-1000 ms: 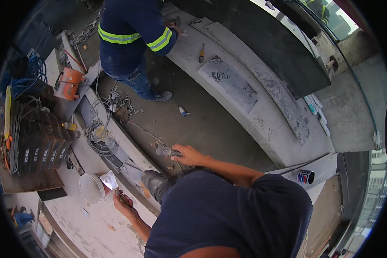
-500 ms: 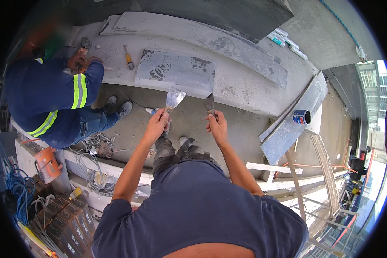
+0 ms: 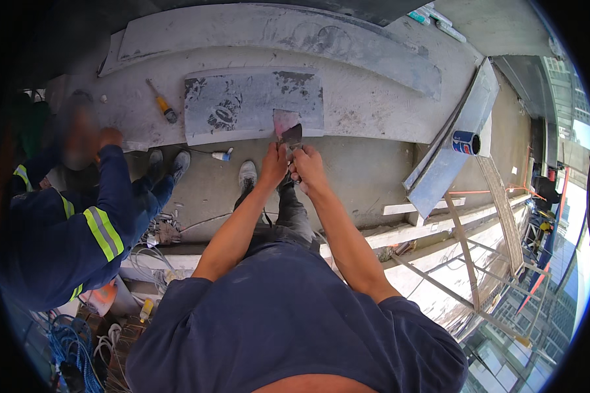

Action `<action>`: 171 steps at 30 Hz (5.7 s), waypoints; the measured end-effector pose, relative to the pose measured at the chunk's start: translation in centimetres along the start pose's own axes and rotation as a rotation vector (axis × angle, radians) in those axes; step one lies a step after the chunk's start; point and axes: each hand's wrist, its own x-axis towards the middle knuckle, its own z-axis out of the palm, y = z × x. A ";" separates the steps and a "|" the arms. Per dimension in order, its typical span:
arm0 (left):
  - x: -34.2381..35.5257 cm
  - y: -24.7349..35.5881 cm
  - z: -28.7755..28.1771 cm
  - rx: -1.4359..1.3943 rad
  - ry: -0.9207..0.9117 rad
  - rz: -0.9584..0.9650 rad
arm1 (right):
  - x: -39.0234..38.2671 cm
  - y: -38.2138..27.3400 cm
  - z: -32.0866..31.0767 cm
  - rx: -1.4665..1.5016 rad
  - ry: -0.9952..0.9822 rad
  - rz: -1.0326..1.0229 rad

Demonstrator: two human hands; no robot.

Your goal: The person handles a stone slab, uses a trowel to apply and smooth a gray compound on its edge, and measures the slab with a tape measure. The person also moves the slab and other materials on a construction platform.

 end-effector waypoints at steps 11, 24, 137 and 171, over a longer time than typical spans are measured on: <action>-0.8 -0.2 -1.0 0.178 -0.075 0.192 | 2.8 -0.7 5.7 -0.174 0.185 0.096; -0.8 1.5 0.4 -0.021 -0.048 0.028 | 3.3 -3.3 4.3 0.251 0.142 0.047; -0.5 7.5 -6.4 -0.758 -0.148 -0.500 | 4.2 -8.3 5.0 -1.214 0.417 -0.643; -1.8 3.6 -8.6 -0.807 -0.104 -0.300 | -4.0 -0.5 6.2 -1.342 0.147 -0.641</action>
